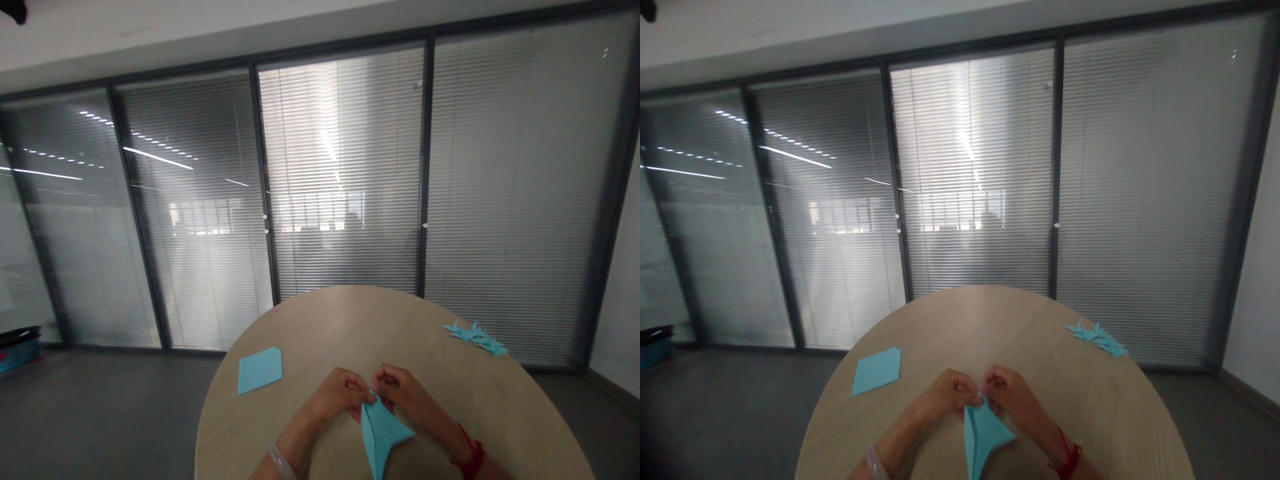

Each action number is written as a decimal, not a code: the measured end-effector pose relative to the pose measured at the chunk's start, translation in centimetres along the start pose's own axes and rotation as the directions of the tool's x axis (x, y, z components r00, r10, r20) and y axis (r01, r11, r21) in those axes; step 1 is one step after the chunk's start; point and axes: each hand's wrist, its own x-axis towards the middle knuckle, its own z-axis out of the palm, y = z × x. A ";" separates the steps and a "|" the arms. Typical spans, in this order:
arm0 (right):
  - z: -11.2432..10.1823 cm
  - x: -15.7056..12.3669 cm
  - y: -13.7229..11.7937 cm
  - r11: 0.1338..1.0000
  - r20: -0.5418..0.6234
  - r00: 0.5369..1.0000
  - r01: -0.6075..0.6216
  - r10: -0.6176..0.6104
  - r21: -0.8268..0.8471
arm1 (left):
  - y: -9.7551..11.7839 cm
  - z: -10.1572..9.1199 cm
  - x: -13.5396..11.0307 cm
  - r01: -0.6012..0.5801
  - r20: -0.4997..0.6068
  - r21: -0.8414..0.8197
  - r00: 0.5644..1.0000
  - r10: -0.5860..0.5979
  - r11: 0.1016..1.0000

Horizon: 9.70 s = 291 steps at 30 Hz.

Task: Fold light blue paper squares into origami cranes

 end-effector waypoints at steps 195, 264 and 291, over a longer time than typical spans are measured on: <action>-1.2 -1.2 -2.8 0.921 -0.307 0.913 0.149 -0.268 -0.360 | 1.4 -0.7 -0.6 -0.465 -0.483 0.090 0.753 0.447 0.881; -1.3 -1.2 -2.4 0.886 -0.363 0.834 0.280 -0.415 -0.370 | 0.9 -0.6 -0.8 -0.243 -0.129 -0.444 0.970 0.206 0.863; -2.7 -0.3 -1.2 0.985 -0.429 0.887 0.156 -0.173 -0.075 | 1.2 -1.1 -0.3 -0.423 -0.271 -0.152 0.887 0.374 0.893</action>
